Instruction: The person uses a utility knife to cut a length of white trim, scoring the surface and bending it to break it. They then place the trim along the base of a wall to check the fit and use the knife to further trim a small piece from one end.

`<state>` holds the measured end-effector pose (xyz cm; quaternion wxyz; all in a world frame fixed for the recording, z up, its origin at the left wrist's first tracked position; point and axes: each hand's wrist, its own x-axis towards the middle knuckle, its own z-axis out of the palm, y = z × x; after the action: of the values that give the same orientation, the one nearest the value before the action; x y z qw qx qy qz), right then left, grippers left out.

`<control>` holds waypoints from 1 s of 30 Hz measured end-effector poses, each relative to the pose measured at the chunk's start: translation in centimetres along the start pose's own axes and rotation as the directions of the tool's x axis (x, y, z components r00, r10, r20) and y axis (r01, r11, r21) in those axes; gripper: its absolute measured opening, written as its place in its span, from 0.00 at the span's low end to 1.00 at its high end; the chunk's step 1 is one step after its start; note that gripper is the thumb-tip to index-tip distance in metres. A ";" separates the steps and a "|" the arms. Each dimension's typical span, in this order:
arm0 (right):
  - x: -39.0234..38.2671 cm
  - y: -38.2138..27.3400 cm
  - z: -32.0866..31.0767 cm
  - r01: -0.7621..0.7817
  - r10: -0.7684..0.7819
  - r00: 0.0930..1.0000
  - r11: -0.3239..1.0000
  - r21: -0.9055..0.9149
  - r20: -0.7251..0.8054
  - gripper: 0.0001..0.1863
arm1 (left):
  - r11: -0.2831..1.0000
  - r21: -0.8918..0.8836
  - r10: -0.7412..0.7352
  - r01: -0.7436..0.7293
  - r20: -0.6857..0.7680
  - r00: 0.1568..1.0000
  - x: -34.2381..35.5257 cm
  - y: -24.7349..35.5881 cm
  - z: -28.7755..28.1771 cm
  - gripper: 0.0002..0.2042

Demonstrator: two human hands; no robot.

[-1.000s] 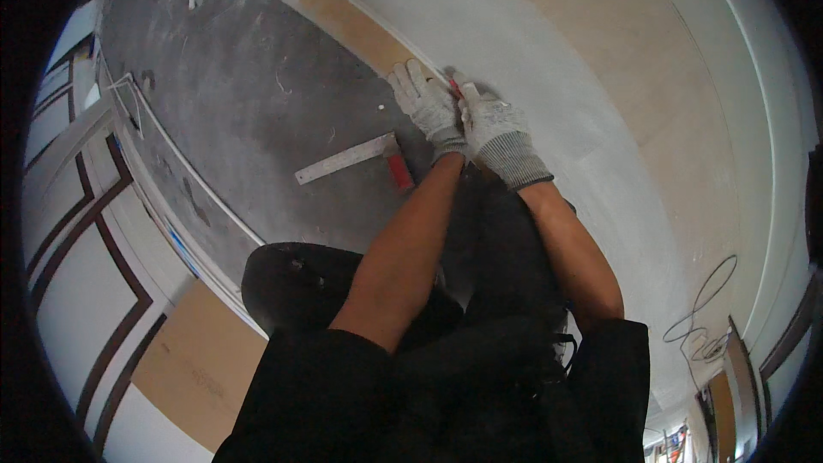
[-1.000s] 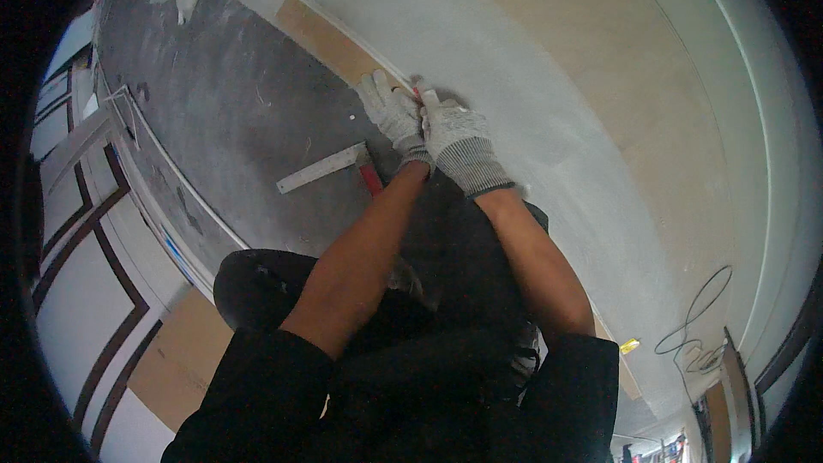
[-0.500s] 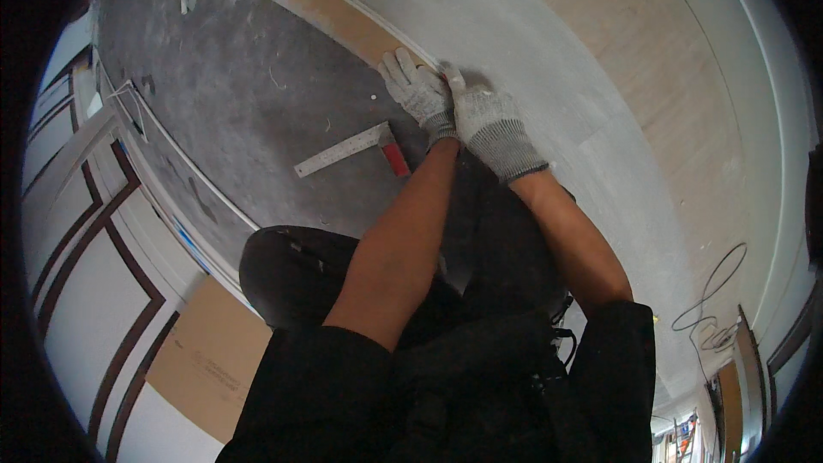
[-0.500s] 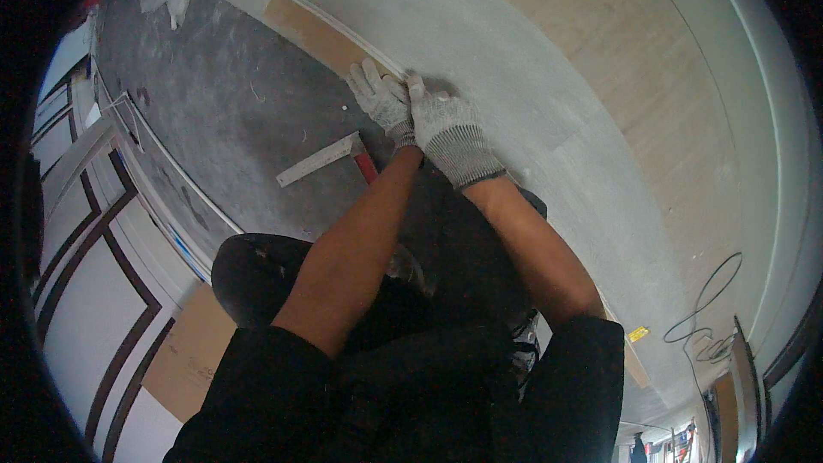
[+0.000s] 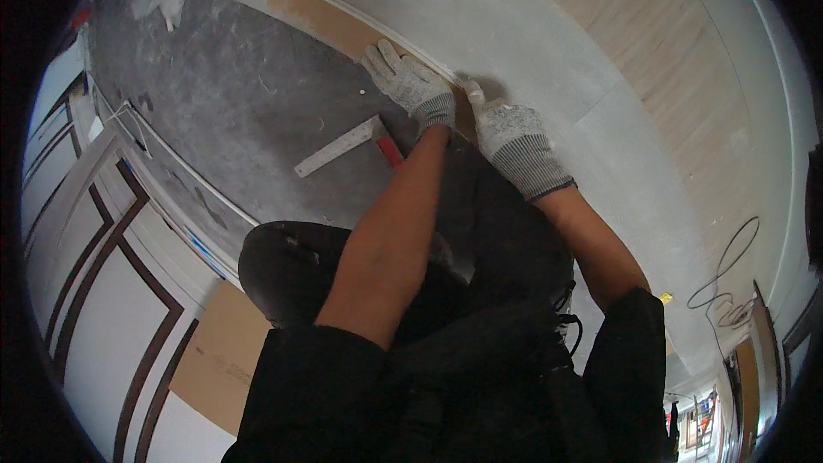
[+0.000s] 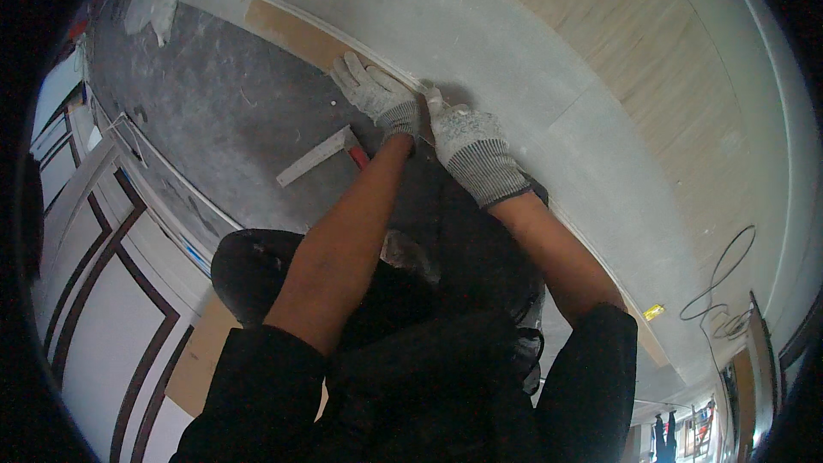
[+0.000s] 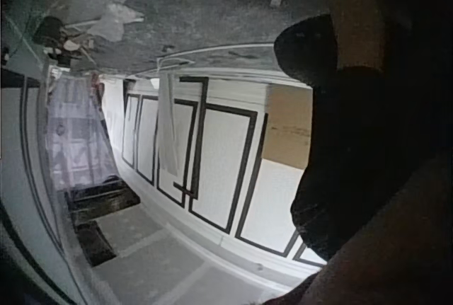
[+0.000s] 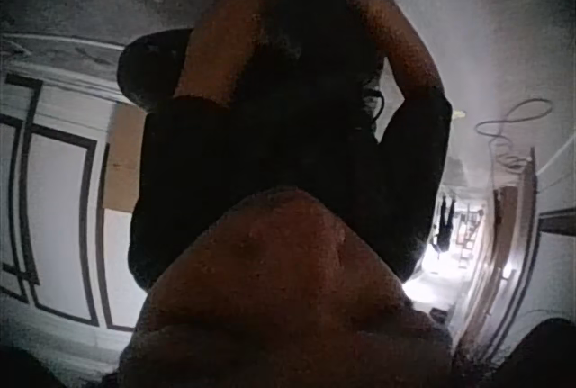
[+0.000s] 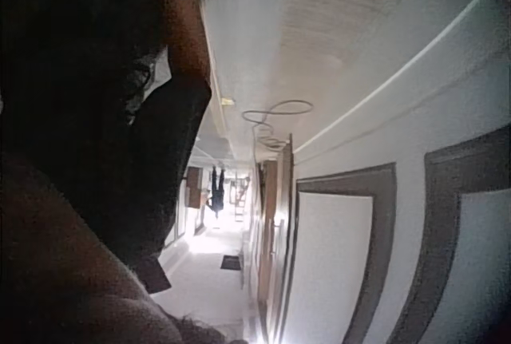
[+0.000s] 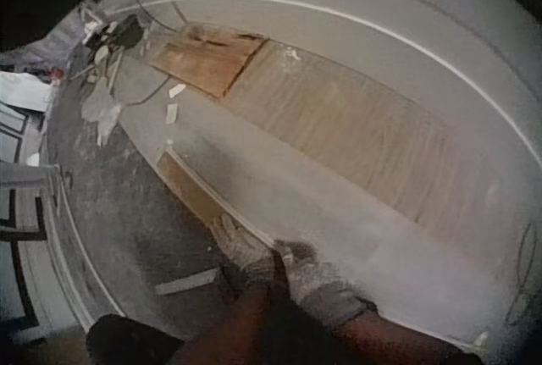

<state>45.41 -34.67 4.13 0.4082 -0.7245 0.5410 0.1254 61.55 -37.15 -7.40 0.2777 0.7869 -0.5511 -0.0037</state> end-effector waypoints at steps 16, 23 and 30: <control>-7.8 2.2 -0.9 -0.051 0.040 0.991 0.995 -0.083 -0.128 0.28 | 0.997 -0.066 0.050 -0.051 -0.017 0.999 -0.1 -0.3 0.3 0.27; -19.6 9.8 3.3 -0.107 0.372 0.731 0.891 0.441 -0.573 0.23 | 0.994 0.018 0.106 -0.105 -0.112 0.988 0.8 -2.3 0.1 0.27; -25.4 21.8 19.9 -0.314 0.370 0.679 0.927 0.205 -0.634 0.26 | 1.000 0.014 0.003 -0.003 -0.036 0.999 -1.5 -0.9 1.8 0.25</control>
<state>21.50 -4.63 -2.62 0.1870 -0.5904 0.7803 -0.0871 61.18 -36.37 -9.79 0.2820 0.7879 -0.5472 0.0151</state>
